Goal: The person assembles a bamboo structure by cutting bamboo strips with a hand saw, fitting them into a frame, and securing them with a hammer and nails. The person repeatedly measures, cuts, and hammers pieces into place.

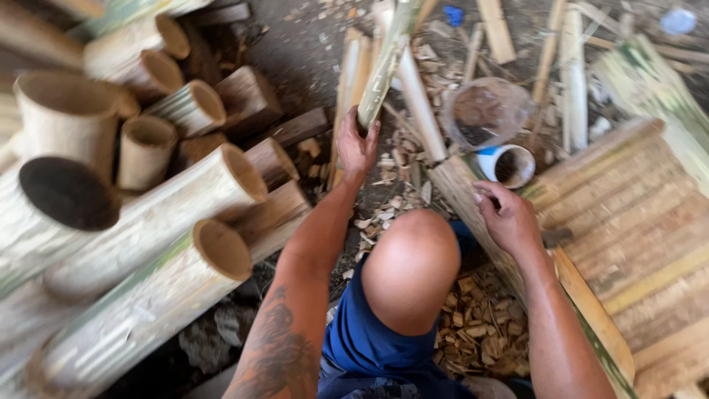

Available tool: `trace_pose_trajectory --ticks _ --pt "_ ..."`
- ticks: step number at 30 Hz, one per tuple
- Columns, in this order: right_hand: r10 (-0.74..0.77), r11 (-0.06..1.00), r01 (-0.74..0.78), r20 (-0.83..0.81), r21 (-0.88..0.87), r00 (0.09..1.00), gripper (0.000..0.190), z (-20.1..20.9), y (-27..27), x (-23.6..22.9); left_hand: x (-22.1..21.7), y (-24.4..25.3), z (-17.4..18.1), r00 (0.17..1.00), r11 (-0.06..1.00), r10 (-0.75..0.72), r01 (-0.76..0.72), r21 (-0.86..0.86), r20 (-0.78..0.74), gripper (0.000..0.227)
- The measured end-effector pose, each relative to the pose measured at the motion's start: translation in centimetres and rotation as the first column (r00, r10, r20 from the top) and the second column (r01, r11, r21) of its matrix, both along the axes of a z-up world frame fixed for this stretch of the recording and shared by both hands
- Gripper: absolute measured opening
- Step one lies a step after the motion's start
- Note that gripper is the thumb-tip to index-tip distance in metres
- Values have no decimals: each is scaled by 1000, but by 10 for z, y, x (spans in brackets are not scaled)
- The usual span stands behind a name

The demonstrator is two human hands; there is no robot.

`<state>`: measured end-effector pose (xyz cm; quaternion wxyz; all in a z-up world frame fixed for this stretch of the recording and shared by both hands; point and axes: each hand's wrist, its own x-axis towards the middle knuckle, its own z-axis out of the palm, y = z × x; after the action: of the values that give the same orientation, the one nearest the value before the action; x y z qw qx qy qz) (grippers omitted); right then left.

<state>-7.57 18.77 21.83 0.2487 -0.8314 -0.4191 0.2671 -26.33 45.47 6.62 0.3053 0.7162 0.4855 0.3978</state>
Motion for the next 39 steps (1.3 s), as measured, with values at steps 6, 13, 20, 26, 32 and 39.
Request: trace_pose_trajectory --ticks 6,13,20,26,32,39 --pt "-244 943 280 -198 178 949 27 -19 -78 45 107 -8 92 728 704 -581 674 226 -363 67" --pt "-631 644 734 -392 217 670 27 -76 -207 126 283 -99 130 257 158 -738 965 210 -624 70" --pt "-833 501 798 -65 333 550 29 -143 -314 195 431 -246 51 70 -38 -793 986 163 -606 60" --pt "-904 413 831 57 373 424 44 -161 -339 254 488 -291 -5 -20 -81 -824 993 83 -566 55" --pt "-817 473 880 393 36 423 70 -156 -322 303 523 -305 -30 154 46 -841 976 214 -519 45" --pt "-759 524 822 561 225 330 67 -168 -313 295 521 -329 -45 339 226 -775 937 267 -534 48"
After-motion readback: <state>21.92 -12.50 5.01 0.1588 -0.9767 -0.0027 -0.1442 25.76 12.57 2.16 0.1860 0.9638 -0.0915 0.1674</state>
